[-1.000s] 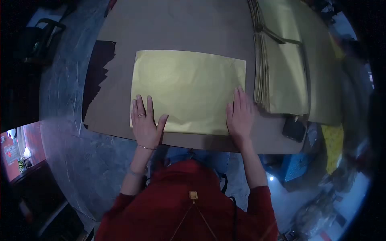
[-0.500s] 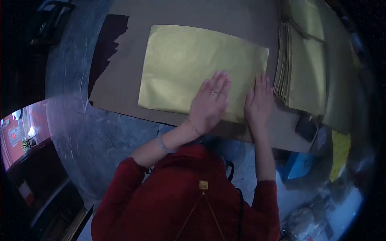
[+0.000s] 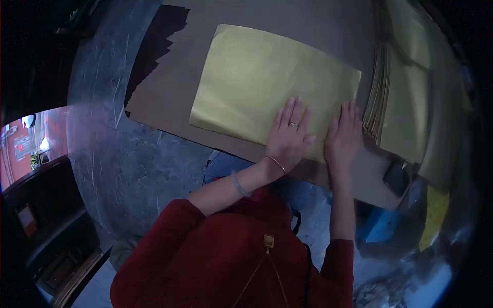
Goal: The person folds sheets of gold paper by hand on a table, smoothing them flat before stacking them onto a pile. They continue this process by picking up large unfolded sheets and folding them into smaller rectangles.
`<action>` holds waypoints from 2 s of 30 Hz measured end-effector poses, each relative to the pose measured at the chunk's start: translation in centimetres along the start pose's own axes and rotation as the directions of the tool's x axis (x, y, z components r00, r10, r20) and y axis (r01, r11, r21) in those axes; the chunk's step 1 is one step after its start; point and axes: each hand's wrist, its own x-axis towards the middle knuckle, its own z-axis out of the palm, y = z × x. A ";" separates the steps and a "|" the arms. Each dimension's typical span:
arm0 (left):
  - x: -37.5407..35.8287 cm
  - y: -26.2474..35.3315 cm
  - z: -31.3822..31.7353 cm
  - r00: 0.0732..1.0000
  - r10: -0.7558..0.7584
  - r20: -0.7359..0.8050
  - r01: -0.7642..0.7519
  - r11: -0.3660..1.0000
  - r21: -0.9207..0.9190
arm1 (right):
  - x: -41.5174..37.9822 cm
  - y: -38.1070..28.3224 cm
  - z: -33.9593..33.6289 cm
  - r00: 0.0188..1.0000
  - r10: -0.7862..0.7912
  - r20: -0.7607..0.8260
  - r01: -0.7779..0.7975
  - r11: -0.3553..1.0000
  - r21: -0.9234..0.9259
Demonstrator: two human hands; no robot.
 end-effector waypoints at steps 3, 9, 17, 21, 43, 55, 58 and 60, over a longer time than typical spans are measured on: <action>-1.1 -1.5 -0.9 1.000 -0.014 0.012 0.014 1.000 0.007 | -0.1 0.2 0.1 1.000 -0.002 0.001 0.002 1.000 0.003; -3.0 -5.5 -2.8 0.997 -0.075 -0.032 0.078 0.989 0.123 | -0.1 0.2 0.1 1.000 0.005 0.004 -0.005 0.999 -0.052; -4.9 -10.7 -5.8 0.974 -0.199 -0.111 0.215 0.965 0.151 | -0.1 0.1 0.4 0.998 -0.047 -0.044 0.044 0.997 -0.059; -5.6 -12.7 -6.7 0.962 -0.238 -0.136 0.267 0.926 0.267 | 0.1 0.0 0.1 0.998 -0.065 -0.020 0.064 0.998 -0.018; -5.6 -13.1 -7.2 0.954 -0.292 -0.064 0.298 0.927 0.228 | -5.6 -16.1 0.0 0.868 -0.398 0.296 0.311 0.901 0.301; -5.4 -12.9 -7.4 0.948 -0.318 -0.032 0.315 0.914 0.256 | -8.9 -8.6 -2.7 0.856 -0.203 0.475 0.181 0.979 0.092; -5.4 -13.0 -7.4 0.949 -0.315 -0.034 0.313 0.915 0.255 | -9.3 -7.0 -3.3 0.858 -0.136 0.495 0.151 0.988 0.010; -5.5 -13.0 -7.4 0.951 -0.307 -0.026 0.303 0.917 0.260 | -9.4 -6.3 -3.8 0.869 -0.114 0.481 0.139 0.990 -0.017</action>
